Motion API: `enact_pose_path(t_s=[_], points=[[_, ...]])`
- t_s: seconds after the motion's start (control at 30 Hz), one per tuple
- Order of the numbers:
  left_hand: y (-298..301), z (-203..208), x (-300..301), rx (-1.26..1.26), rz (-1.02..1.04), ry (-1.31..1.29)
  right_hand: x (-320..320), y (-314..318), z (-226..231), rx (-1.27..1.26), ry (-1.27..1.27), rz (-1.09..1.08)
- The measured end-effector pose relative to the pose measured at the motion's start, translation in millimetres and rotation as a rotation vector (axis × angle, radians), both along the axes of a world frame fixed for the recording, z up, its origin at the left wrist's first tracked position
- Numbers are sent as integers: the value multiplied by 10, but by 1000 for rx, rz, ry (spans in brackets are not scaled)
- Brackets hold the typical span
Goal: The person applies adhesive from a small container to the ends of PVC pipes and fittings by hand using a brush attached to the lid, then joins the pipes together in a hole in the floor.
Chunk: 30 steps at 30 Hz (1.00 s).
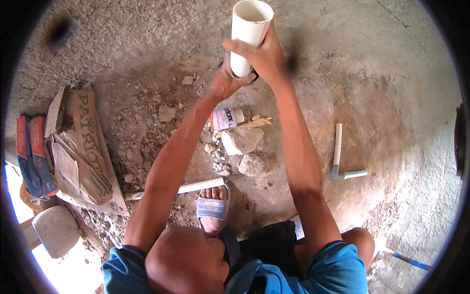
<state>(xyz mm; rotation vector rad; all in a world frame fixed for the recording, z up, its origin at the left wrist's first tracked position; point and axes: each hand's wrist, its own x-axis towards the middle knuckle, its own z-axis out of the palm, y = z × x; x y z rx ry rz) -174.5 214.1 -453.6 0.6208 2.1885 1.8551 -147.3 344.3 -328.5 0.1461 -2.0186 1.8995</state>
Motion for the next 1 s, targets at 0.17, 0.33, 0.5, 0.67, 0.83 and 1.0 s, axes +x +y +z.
enact_pose_path(t_s=[0.17, 0.33, 0.5, 0.67, 0.83, 1.0], points=[[-491, -165, 252, -264, 5, 193, 426, 284, -855, 159, -275, -1], [-556, -78, 304, -551, 21, 56, 448, 48, -1256, 508, -506, 6], [-489, -101, 200, -557, -60, 68, 453, 29, -1232, 553, -362, -93], [-509, -305, 68, -471, -87, 5, 426, -49, -1502, 598, -365, -175], [-590, -7, 378, -281, -44, -38, 831, -214, -1468, 422, -208, -393], [-964, 386, 830, -152, 202, -171, 1724, -296, -1435, 336, -281, -357]])
